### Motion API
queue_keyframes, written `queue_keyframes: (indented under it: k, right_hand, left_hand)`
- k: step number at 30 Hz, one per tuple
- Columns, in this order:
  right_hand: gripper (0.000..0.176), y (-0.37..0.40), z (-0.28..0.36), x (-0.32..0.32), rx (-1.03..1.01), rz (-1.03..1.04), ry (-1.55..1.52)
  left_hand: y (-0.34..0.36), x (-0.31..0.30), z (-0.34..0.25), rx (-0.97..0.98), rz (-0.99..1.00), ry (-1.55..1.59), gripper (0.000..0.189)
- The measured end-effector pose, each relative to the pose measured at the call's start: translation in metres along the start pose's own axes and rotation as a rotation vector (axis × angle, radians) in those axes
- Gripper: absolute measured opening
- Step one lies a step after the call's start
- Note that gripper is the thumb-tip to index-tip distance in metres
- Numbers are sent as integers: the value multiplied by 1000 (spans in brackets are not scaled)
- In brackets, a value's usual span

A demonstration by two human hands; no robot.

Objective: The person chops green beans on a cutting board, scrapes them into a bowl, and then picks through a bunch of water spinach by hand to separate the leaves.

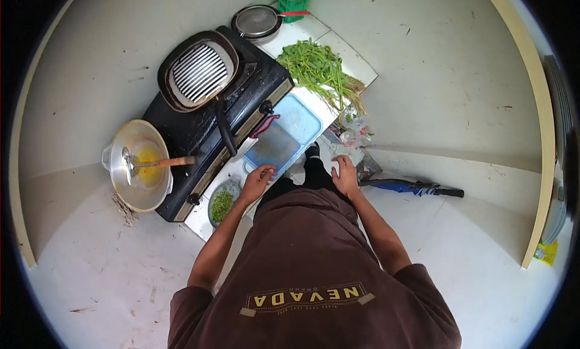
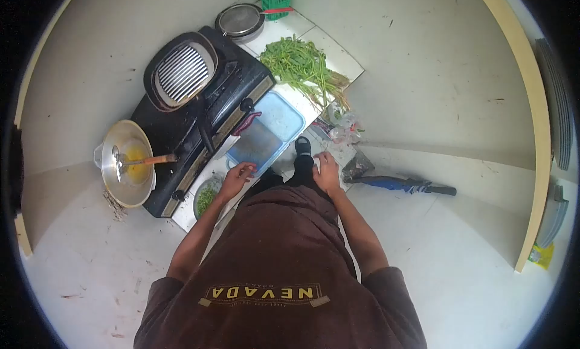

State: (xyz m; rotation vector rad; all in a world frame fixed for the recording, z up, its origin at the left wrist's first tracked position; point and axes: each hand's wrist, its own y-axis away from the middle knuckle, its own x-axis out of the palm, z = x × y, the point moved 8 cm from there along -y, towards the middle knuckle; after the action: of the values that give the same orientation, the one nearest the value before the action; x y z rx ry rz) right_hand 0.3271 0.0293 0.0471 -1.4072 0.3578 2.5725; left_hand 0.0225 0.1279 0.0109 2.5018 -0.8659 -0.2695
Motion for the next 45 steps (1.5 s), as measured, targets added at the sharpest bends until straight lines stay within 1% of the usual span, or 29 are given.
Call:
queue_keyframes:
  k: [3,7,12,15,17,18,21,25,28,30,32,33,34,37,40,43,44,45]
  right_hand:
    - [29,4,-20,-2,83,79,-51]
    - [26,-5,-35,2,34,108,-123]
    - [24,-45,-46,-5,-4,108,-170]
    - [22,-68,-54,-13,-13,105,-229]
    - [21,-83,-59,-22,-46,102,-183]
    - [20,-88,-59,-29,-63,103,-160]
    - [23,-97,-68,-40,1,215,-234]
    - [20,-108,-86,-49,-32,220,-226]
    - [19,-118,-101,-54,-15,203,-255]
    - [18,-132,-106,-54,-3,196,-298]
    - [18,-149,-102,-58,-58,201,-300]
    - [18,-158,-100,-62,-80,201,-296]
    - [19,-167,-99,-65,-52,215,-243]
    - [17,-195,-82,-76,-126,150,-279]
    - [17,-220,-67,-81,-196,89,-169]
    - [17,-238,-40,-94,-298,-131,48]
    - [18,-243,-37,-92,-209,-83,122]
    - [20,-249,-30,-84,-245,-72,164]
  left_hand:
    - [-13,5,-8,-14,-6,-6,29]
    - [-35,23,-37,3,-5,8,28]
    - [-64,41,-63,3,-22,30,27]
    - [-75,44,-77,28,-21,-13,27]
    - [-77,42,-88,32,-29,-42,31]
    - [-77,40,-91,34,-35,-54,33]
    - [-82,36,-96,13,-71,-61,33]
    - [-94,43,-98,-30,-111,4,29]
    - [-118,53,-105,114,-72,7,28]
    - [-136,57,-108,104,-41,-24,29]
    - [-156,56,-123,96,-30,-68,29]
    - [-164,57,-134,91,-30,-89,29]
    - [-174,60,-140,86,-26,-106,28]
    - [-217,61,-143,33,-30,-169,32]
    - [-256,66,-164,309,-156,-519,36]
    - [-290,81,-172,428,-184,-713,45]
    - [-297,87,-169,407,-180,-711,48]
    - [-305,94,-172,395,-175,-708,52]
